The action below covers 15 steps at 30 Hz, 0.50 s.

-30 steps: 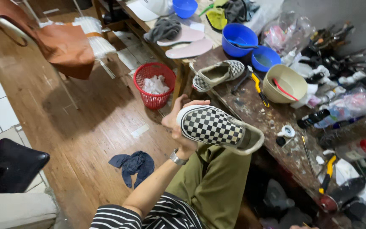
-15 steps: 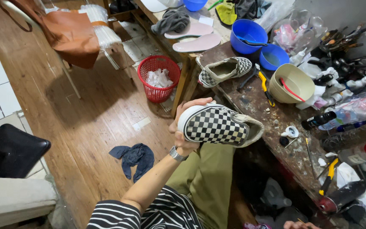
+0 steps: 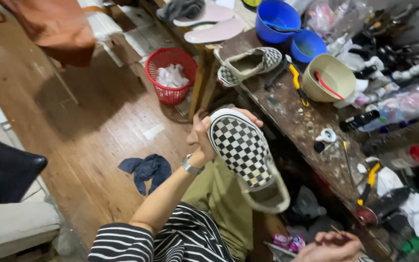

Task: The person paints the black squares of a checkered slip-on shoe using a small brush. They hold the shoe in their left hand and repeatedly dip the brush into a container on the table to apply black paint to the pattern.

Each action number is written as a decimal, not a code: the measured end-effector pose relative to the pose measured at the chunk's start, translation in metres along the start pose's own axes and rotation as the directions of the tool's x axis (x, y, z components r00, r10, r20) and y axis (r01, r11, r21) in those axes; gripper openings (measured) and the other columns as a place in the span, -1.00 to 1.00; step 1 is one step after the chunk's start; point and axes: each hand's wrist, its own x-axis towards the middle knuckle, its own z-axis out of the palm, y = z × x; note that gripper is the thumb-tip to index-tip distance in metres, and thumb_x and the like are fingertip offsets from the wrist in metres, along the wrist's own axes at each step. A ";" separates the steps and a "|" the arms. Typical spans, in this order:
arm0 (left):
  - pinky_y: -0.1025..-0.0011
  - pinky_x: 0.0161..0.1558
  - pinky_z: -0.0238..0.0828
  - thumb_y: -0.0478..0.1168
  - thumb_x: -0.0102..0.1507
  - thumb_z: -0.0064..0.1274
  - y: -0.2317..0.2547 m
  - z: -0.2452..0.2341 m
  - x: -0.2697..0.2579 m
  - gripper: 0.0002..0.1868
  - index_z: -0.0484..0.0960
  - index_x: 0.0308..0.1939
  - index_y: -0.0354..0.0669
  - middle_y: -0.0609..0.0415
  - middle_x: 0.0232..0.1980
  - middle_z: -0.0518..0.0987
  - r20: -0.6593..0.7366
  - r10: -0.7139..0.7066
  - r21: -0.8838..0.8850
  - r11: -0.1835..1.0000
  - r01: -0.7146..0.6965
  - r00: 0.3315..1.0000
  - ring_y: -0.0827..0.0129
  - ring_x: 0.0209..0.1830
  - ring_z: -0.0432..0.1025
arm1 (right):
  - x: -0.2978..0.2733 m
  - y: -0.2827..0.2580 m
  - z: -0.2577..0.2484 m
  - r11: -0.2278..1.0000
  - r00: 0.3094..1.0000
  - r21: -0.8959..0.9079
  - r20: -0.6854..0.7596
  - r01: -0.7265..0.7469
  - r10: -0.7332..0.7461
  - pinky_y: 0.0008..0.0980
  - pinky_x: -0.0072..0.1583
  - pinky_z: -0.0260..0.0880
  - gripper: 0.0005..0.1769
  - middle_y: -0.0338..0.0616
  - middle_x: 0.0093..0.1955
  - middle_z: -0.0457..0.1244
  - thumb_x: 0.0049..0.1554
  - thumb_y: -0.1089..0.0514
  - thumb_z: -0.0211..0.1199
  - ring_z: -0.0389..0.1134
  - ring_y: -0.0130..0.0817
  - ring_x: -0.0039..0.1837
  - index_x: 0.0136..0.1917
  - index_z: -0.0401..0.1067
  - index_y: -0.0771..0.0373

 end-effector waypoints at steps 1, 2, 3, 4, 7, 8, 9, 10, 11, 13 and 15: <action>0.22 0.04 0.47 0.57 0.07 -0.32 -0.002 0.001 0.000 0.03 0.55 -0.07 -0.43 -0.26 -0.05 0.59 0.003 -0.009 -0.012 1.000 0.009 1.000 0.12 -0.06 0.52 | 0.002 0.002 -0.001 1.000 1.000 -0.007 -0.012 0.005 -0.005 -0.61 -0.38 -0.06 -0.76 -0.36 -0.40 -0.03 0.22 -0.02 -0.21 -0.02 -0.60 -0.35 -0.14 0.19 0.11; 0.22 0.04 0.46 0.55 0.08 -0.32 -0.003 0.002 -0.001 0.01 0.54 -0.06 -0.44 -0.26 -0.05 0.59 0.019 -0.041 -0.032 0.999 0.042 0.999 0.11 -0.06 0.51 | 0.005 0.004 -0.002 1.000 1.000 0.026 -0.006 0.017 -0.016 -0.62 -0.42 -0.07 -0.78 -0.34 -0.41 -0.03 0.23 0.00 -0.15 -0.02 -0.61 -0.37 -0.14 0.20 0.14; 0.22 0.04 0.46 0.53 0.09 -0.32 -0.004 0.002 -0.002 0.00 0.54 -0.06 -0.44 -0.27 -0.05 0.58 0.032 -0.071 -0.048 0.996 0.072 0.997 0.11 -0.06 0.51 | 0.007 0.007 -0.002 0.998 1.000 0.060 0.007 0.026 -0.026 -0.63 -0.46 -0.08 -0.79 -0.33 -0.43 -0.02 0.24 0.03 -0.09 -0.02 -0.61 -0.40 -0.14 0.21 0.17; 0.22 0.04 0.46 0.53 0.09 -0.32 -0.004 0.003 -0.003 0.00 0.54 -0.06 -0.44 -0.27 -0.05 0.58 0.031 -0.077 -0.056 0.995 0.079 0.997 0.11 -0.06 0.51 | 0.009 0.009 -0.004 0.998 1.000 0.052 0.000 0.029 -0.029 -0.63 -0.46 -0.08 -0.79 -0.33 -0.43 -0.02 0.24 0.03 -0.09 -0.02 -0.61 -0.40 -0.14 0.21 0.17; 0.22 0.04 0.45 0.48 0.12 -0.32 -0.004 0.002 -0.007 -0.04 0.54 -0.04 -0.45 -0.28 -0.04 0.58 0.070 -0.158 -0.094 0.982 0.165 0.985 0.10 -0.05 0.51 | 0.013 0.014 -0.006 0.998 1.000 0.061 -0.020 -0.019 0.021 -0.57 -0.47 -0.10 -0.82 -0.28 -0.43 0.01 0.20 0.02 -0.05 -0.03 -0.57 -0.46 -0.16 0.23 0.13; 0.22 0.05 0.45 0.45 0.13 -0.33 -0.003 0.002 -0.008 -0.06 0.53 -0.04 -0.46 -0.29 -0.04 0.58 0.090 -0.195 -0.108 0.973 0.204 0.977 0.09 -0.04 0.51 | 0.013 0.014 -0.006 0.997 0.999 0.075 -0.020 -0.028 0.029 -0.59 -0.48 -0.09 -0.83 -0.28 -0.43 0.03 0.18 0.02 -0.03 -0.02 -0.58 -0.46 -0.17 0.23 0.12; 0.21 0.05 0.44 0.42 0.15 -0.33 -0.003 0.001 -0.009 -0.09 0.53 -0.03 -0.47 -0.30 -0.04 0.57 0.112 -0.232 -0.122 0.962 0.246 0.966 0.08 -0.04 0.50 | 0.012 0.015 -0.006 0.995 0.999 0.089 -0.022 -0.037 0.039 -0.61 -0.48 -0.09 -0.84 -0.28 -0.43 0.04 0.16 0.01 -0.01 0.00 -0.58 -0.45 -0.17 0.23 0.10; 0.21 0.05 0.44 0.42 0.15 -0.33 -0.003 0.002 -0.010 -0.09 0.53 -0.03 -0.47 -0.30 -0.04 0.57 0.113 -0.238 -0.126 0.960 0.251 0.965 0.08 -0.04 0.50 | 0.011 0.014 -0.006 0.996 0.999 0.084 -0.028 -0.036 0.039 -0.61 -0.48 -0.09 -0.84 -0.28 -0.43 0.04 0.16 0.01 -0.01 0.00 -0.58 -0.45 -0.17 0.23 0.10; 0.21 0.05 0.44 0.39 0.16 -0.33 -0.003 0.001 -0.010 -0.11 0.52 -0.02 -0.47 -0.31 -0.04 0.57 0.137 -0.274 -0.137 0.947 0.292 0.952 0.08 -0.03 0.50 | 0.011 0.014 -0.005 0.996 0.999 0.077 -0.005 -0.037 0.037 -0.59 -0.48 -0.11 -0.84 -0.28 -0.43 0.02 0.16 0.02 -0.03 -0.03 -0.58 -0.47 -0.18 0.22 0.11; 0.21 0.05 0.43 0.37 0.17 -0.33 -0.005 0.001 -0.009 -0.13 0.52 -0.01 -0.48 -0.32 -0.03 0.57 0.166 -0.312 -0.149 0.930 0.337 0.936 0.07 -0.03 0.50 | 0.010 0.014 -0.005 0.997 0.999 0.069 0.012 -0.037 0.036 -0.57 -0.49 -0.14 -0.84 -0.27 -0.43 0.00 0.17 0.03 -0.04 -0.06 -0.57 -0.48 -0.19 0.20 0.11; 0.21 0.06 0.42 0.31 0.20 -0.34 -0.006 0.001 -0.008 -0.17 0.51 0.00 -0.49 -0.34 -0.03 0.56 0.219 -0.376 -0.163 0.896 0.414 0.900 0.06 -0.02 0.50 | 0.009 0.015 -0.007 0.999 0.998 0.045 0.056 0.001 -0.003 -0.58 -0.48 -0.09 -0.81 -0.26 -0.40 0.01 0.21 0.03 -0.07 0.01 -0.57 -0.44 -0.17 0.21 0.14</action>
